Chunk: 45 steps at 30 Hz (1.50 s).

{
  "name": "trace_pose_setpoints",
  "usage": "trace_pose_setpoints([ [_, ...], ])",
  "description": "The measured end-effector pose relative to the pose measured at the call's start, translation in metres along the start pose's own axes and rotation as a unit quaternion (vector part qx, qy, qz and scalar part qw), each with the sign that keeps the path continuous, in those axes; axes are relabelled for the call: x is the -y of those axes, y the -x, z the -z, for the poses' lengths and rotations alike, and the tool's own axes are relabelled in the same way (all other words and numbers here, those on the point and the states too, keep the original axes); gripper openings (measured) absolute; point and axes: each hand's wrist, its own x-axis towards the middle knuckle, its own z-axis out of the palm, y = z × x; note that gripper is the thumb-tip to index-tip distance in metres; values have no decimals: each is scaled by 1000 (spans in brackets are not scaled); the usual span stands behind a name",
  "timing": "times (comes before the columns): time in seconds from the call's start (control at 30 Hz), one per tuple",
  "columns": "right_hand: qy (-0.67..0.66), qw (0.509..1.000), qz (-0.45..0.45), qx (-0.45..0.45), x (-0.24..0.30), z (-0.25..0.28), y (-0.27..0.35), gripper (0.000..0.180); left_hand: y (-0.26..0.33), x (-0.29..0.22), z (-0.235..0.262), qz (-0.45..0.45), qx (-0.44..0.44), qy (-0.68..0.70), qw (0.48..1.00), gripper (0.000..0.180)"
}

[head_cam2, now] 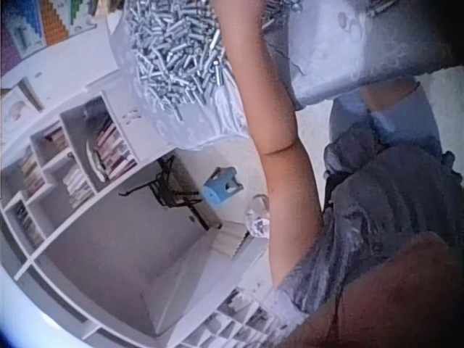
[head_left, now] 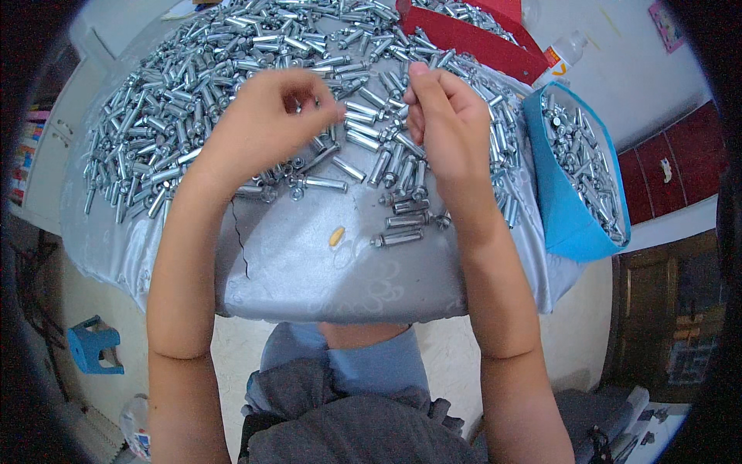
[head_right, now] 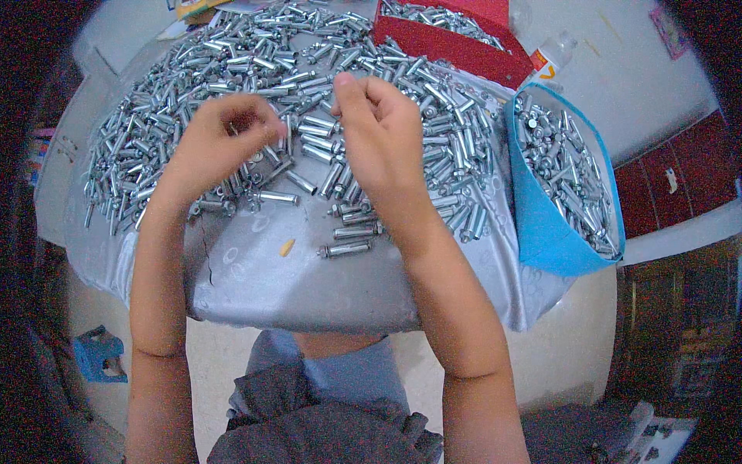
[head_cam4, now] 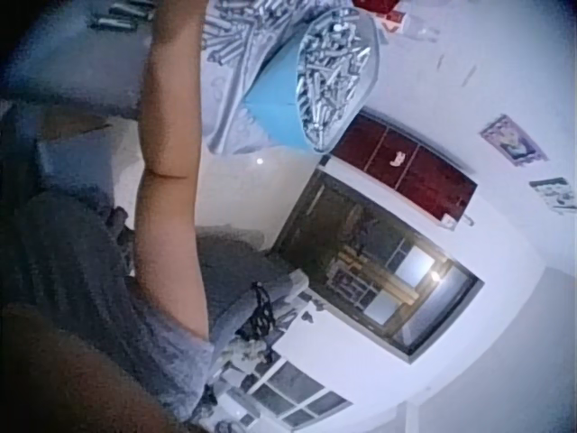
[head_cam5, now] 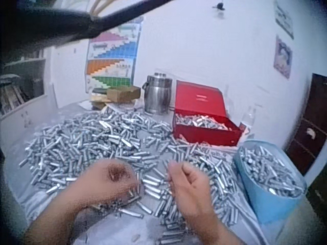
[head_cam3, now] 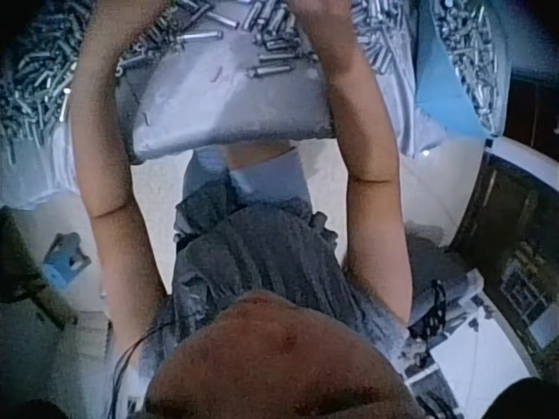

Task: The person sits at a table covered with a large pile of metal fasteners. They repeatedly pick up a cylindrical metal piece and a small ring, fit the ring onto the cylinder, and place the assembled unit into a blue plastic bin. The person continues this repetitive assembly process throughout the clip.

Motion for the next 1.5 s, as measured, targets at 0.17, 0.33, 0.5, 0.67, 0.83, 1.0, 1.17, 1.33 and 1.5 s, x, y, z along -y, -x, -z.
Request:
trace_pose_setpoints([
  [0.17, 376, 919, 105, 53, -8, 5, 1, 19, 12, -1, 1, 16, 123, -165, 978, 20],
  [0.33, 450, 868, 174, 122, -25, 7, 2, 18, 14, 0, -1, 52, 121, -243, 961, 21],
  [0.5, 440, 859, 227, 128, -32, -1, 10, 22, 15, -2, 0, 31, 121, -242, 962, 19],
  [0.67, 348, 916, 166, 110, -24, -1, 5, 20, 7, 15, -3, 10, 84, -119, 989, 21],
  [0.83, 11, 997, -35, 71, -9, -6, -1, 24, -5, 15, -6, 53, 16, 159, 986, 21],
  [1.0, -94, 989, -75, 83, -8, -3, -4, 22, -3, -7, -6, 88, -51, 340, 935, 20],
  [1.17, -102, 979, -142, 103, 6, -7, 2, 22, -10, 4, -6, 74, -82, 343, 933, 17],
  [1.33, -134, 972, -152, 119, 7, -6, 5, 23, -7, -2, -7, 86, -73, 325, 939, 16],
  [1.5, -145, 971, -163, 100, 6, -5, 3, 24, -5, -5, -8, 100, -67, 342, 932, 17],
])
